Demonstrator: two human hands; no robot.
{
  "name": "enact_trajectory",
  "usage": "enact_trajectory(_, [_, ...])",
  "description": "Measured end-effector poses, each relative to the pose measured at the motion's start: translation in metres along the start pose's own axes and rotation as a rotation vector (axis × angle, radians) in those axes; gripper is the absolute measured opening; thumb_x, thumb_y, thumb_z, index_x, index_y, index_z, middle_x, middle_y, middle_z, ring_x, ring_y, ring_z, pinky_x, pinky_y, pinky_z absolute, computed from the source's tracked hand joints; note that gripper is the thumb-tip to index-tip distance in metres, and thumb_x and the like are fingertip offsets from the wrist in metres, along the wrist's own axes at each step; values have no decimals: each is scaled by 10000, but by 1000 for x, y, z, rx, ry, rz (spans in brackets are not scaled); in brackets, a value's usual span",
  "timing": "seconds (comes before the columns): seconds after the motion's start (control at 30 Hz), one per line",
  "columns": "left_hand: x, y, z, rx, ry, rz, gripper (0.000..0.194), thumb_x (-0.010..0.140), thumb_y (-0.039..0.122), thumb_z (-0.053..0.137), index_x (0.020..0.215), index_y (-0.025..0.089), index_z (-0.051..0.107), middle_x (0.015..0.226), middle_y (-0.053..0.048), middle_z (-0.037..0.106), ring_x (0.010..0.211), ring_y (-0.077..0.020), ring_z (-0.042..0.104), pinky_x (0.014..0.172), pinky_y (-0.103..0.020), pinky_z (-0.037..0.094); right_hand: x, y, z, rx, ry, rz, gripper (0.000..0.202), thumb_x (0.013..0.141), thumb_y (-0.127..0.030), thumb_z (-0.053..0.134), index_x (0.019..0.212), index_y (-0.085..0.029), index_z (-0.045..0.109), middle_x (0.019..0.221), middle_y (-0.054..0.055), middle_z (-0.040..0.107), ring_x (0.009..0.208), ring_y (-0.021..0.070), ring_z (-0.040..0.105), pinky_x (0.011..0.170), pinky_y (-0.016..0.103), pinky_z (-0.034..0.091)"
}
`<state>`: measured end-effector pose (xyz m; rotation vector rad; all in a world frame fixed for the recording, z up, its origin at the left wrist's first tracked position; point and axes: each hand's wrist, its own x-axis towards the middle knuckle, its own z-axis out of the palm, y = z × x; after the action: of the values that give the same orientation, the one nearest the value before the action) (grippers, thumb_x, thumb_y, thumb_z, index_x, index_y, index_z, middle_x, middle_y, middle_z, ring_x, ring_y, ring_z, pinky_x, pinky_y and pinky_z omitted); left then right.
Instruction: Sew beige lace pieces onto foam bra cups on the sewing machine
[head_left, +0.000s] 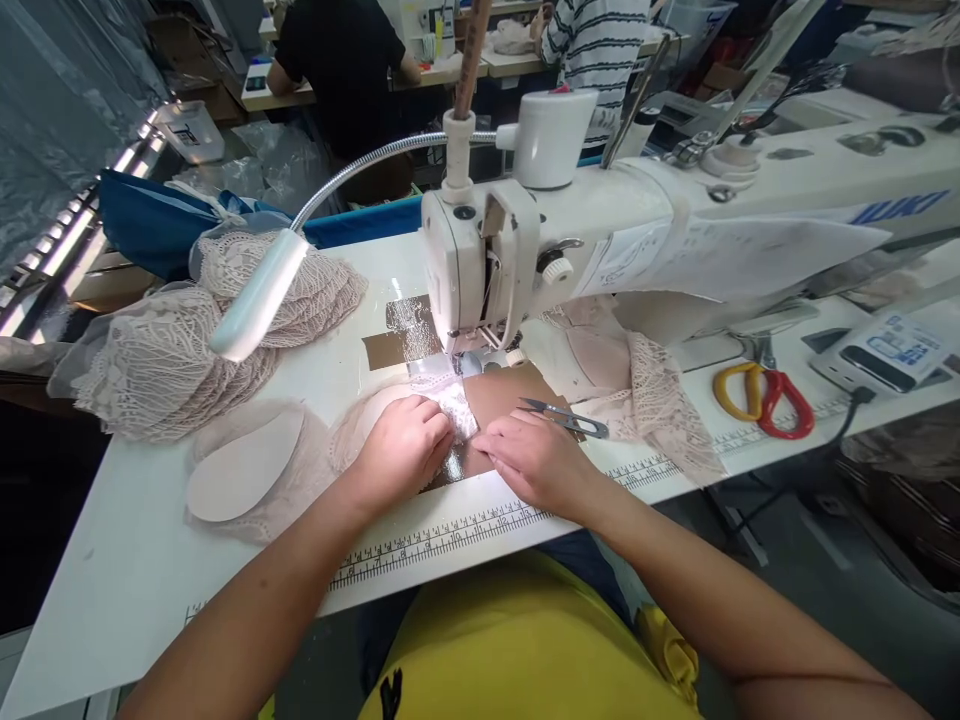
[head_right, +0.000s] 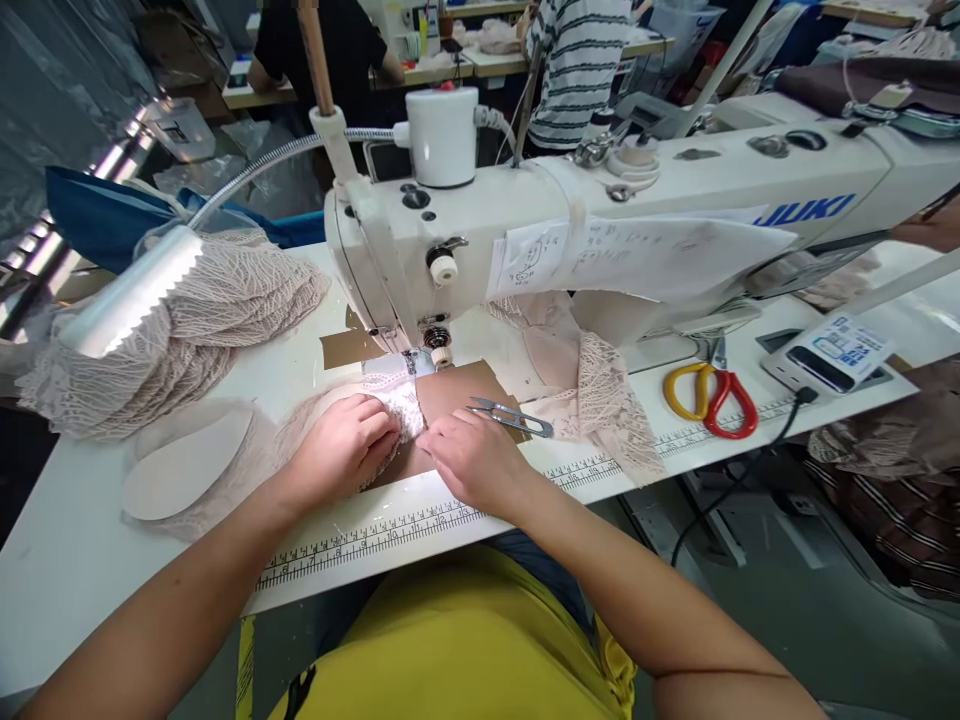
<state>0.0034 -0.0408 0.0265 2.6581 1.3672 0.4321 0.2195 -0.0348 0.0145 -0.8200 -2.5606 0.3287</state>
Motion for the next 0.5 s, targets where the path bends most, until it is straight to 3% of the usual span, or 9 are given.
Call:
enact_trajectory(0.3, [-4,-5,-5,-182,26,-59,222,912,205,419,741,162,555,754,-74,610,725,-193,524,664,-326,431,-3,5,3,-15,121,13,245,900,-120,432,1028,-149,639,888,60,677,799,172,576,747,296,416])
enact_trajectory(0.5, [-5,-7,-7,-226,55,-25,180,910,198,444,790,161,572,781,-69,596,731,-183,531,655,-313,437,1,-1,6,-178,-42,45,277,850,-83,445,988,-191,659,792,34,593,710,174,454,655,294,313])
